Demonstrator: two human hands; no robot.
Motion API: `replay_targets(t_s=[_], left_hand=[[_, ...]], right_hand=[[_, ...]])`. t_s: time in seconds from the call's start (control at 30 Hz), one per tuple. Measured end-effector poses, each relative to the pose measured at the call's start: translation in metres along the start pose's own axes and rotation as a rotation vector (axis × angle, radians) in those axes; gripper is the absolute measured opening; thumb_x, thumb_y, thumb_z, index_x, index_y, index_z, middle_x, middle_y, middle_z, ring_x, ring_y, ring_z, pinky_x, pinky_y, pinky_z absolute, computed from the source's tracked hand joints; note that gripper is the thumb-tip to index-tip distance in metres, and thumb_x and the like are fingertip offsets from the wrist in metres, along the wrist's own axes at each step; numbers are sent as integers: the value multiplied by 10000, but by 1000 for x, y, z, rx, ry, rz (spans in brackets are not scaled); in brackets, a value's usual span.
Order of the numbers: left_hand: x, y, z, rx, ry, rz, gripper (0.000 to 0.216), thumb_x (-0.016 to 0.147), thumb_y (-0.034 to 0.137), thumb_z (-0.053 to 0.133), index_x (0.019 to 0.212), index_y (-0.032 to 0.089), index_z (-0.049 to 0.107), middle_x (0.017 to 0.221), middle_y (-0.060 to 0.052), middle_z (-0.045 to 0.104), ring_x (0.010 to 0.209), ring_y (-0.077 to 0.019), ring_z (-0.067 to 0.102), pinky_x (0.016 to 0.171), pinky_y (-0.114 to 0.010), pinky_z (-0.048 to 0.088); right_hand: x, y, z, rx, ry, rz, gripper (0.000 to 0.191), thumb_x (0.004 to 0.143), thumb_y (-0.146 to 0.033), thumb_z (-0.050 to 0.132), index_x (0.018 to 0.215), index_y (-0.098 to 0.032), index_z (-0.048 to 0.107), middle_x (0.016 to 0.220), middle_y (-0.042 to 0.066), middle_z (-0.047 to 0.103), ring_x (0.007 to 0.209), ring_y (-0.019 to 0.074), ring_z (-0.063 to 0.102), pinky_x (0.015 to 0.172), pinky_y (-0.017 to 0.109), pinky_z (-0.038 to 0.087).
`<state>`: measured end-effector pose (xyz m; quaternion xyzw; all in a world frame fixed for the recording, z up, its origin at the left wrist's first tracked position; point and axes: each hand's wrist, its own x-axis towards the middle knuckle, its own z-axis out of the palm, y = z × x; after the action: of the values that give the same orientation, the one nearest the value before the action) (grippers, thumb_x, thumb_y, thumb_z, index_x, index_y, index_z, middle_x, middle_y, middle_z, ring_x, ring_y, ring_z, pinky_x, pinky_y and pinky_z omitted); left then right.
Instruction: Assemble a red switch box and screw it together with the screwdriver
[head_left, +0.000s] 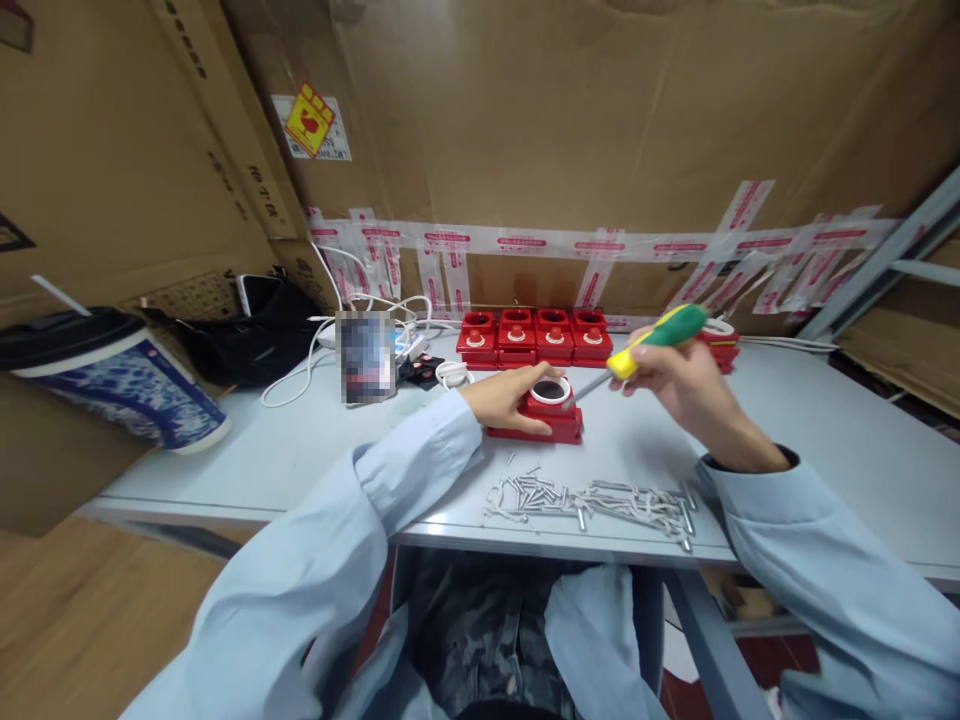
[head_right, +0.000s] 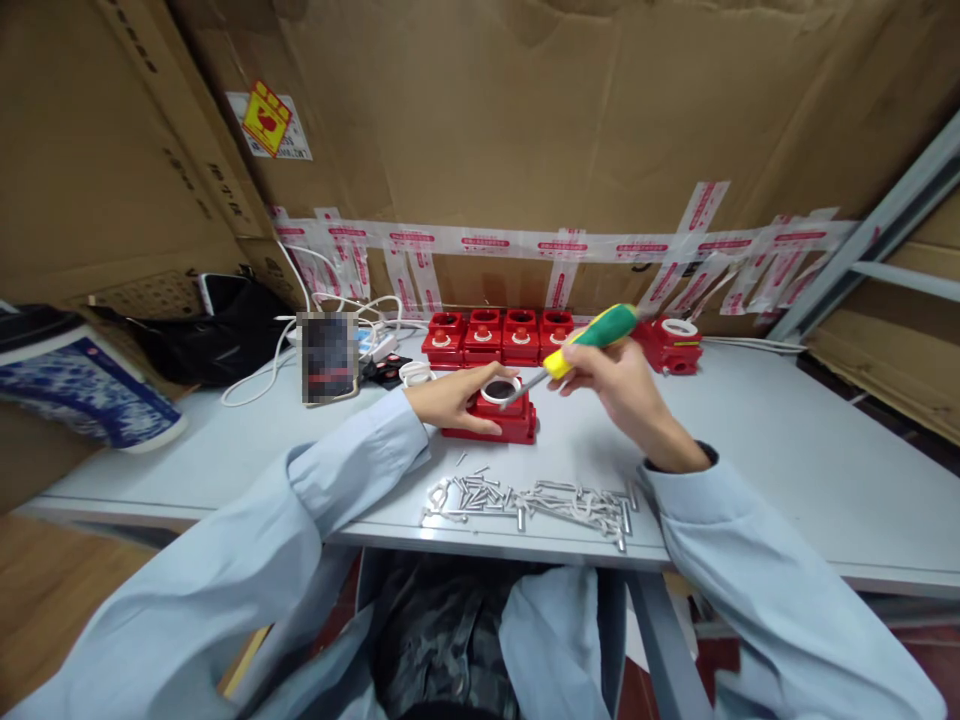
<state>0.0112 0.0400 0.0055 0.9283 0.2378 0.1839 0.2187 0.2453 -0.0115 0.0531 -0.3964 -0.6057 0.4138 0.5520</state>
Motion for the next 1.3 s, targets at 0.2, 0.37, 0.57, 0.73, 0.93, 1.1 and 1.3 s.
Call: replay_targets(t_s=[0.2,0.37,0.57,0.73,0.93,1.1,1.3], left_hand=[[0,1,0,14,5,15,666,732,382,703,1275,161,387,1341,-161,510,1203,-259,539,997,-390,441],[0,-1,1,14,9,22,660,728,326,700,1282,171,376,1352,-156,502,1207,-260,537,994,-396,443],[0,0,0,19,-5,13,671,716,312,711,1279,171,375,1381,-165,474,1241,-272,509,1009,-411,431],[0,1,-1,19,-11,9,670,717,312,707,1280,175,372,1381,-157,473,1244,-269,504,1021,-400,426],[0,0,1,-17,8,30,657,736,369,689,1281,175,376,1334,-150,512,1182,-264,548,989,-403,447],[-1,2,0,-4,-3,17,681,739,354,699,1299,161,364,1333,-163,508,1203,-264,534,998,-394,439],[-1,0,0,0,-3,3,719,726,391,725,1308,179,358,1355,-155,495,1221,-264,520,1018,-405,422]], right_hand=[[-18,20,32,-160,-240,120,242,660,-369,764,689,-148,669,612,53,688,547,166,644,546,305,545],[-25,24,33,-204,-208,40,215,705,-351,743,728,-149,676,619,34,686,552,146,628,558,280,521],[-26,30,37,-212,-252,13,209,702,-324,750,781,-151,662,654,18,683,569,139,624,574,275,514],[-27,29,37,-180,-271,55,191,691,-310,758,779,-170,664,645,14,691,572,154,640,570,289,530],[-27,23,33,-209,-238,38,196,674,-325,774,749,-167,686,625,24,697,555,161,643,547,291,537],[-24,9,28,-206,-187,-5,188,672,-335,774,690,-177,673,580,11,677,516,148,631,510,271,528],[-18,-4,13,-159,-44,-121,145,664,-294,777,666,-189,677,565,8,666,469,143,615,471,277,523]])
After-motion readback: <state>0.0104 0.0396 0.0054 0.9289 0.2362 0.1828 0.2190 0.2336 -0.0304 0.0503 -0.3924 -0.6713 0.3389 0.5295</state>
